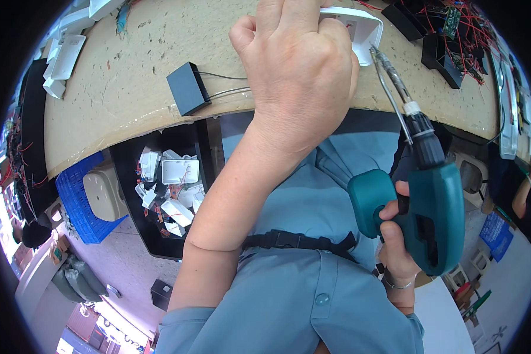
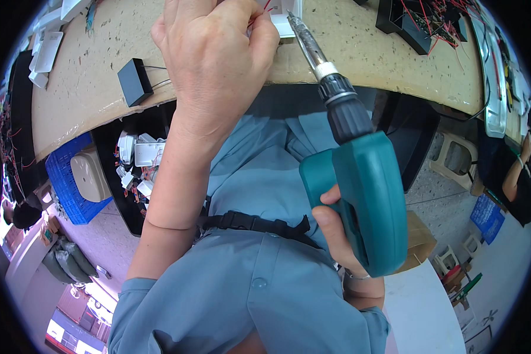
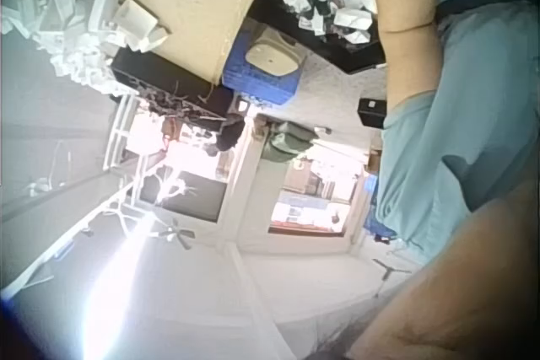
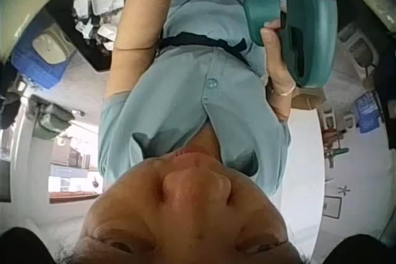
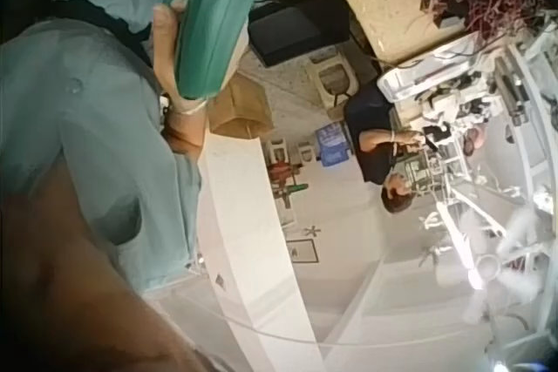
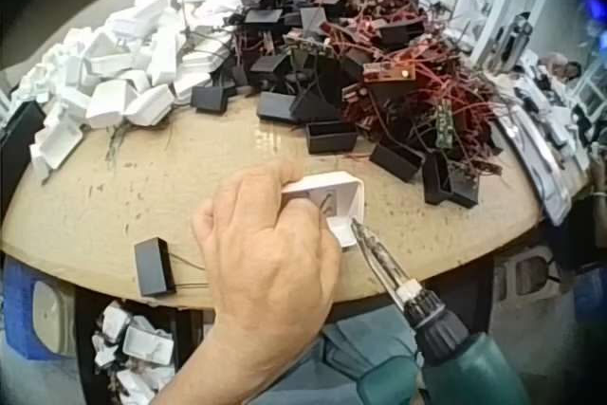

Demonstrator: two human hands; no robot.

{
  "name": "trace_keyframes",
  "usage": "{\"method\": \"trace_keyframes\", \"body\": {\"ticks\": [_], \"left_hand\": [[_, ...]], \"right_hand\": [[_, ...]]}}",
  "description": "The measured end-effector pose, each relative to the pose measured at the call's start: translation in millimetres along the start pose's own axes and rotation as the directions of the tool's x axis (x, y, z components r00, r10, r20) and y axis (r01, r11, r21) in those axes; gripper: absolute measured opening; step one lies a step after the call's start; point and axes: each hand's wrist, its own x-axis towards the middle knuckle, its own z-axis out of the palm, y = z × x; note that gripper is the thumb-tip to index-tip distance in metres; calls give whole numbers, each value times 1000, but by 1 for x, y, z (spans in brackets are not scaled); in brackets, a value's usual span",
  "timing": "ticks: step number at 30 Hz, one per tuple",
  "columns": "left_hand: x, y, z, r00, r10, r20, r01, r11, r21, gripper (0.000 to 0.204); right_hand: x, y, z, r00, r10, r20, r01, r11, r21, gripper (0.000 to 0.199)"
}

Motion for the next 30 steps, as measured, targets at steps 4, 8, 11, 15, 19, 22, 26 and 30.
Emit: {"method": "trace_keyframes", "body": {"ticks": [4, 8, 11, 15, 19, 22, 26, 30], "left_hand": [[0, 0, -2, 1000, -9, 10, 9, 1000, -2, 9], [0, 0, -2, 1000, -7, 19, 7, 1000, -6, 9], [0, -1, -2, 1000, -6, 21, 6, 1000, -9, 10], [-1, -2, -8, 1000, 0, 30, 0, 1000, -15, 11], [0, -3, -19, 997, 35, 63, -33, 999, -33, 10], [-3, -2, -22, 994, 99, 36, -101, 994, 51, 8], [-14, -1, -21, 974, 227, -4, -221, 951, 219, 10], [-25, -2, -17, 959, 283, -18, -266, 920, 286, 13]], "right_hand": [[6, -2, 5, 992, 116, 55, -116, 993, 3, 52], [17, -14, 21, 972, 215, -93, -205, 973, 102, 19], [15, -12, 19, 972, 223, -80, -210, 968, 139, 21], [6, 0, -3, 995, 62, 80, -62, 998, 0, 52], [0, -5, -7, 1000, -7, -4, 7, 1000, -8, 50], [-2, -5, -8, 993, 66, -94, -61, 997, 46, 48], [-18, 6, -10, 980, 148, -131, -138, 987, 77, 48], [-26, 12, -6, 960, 278, -41, -258, 929, 265, 49]]}}
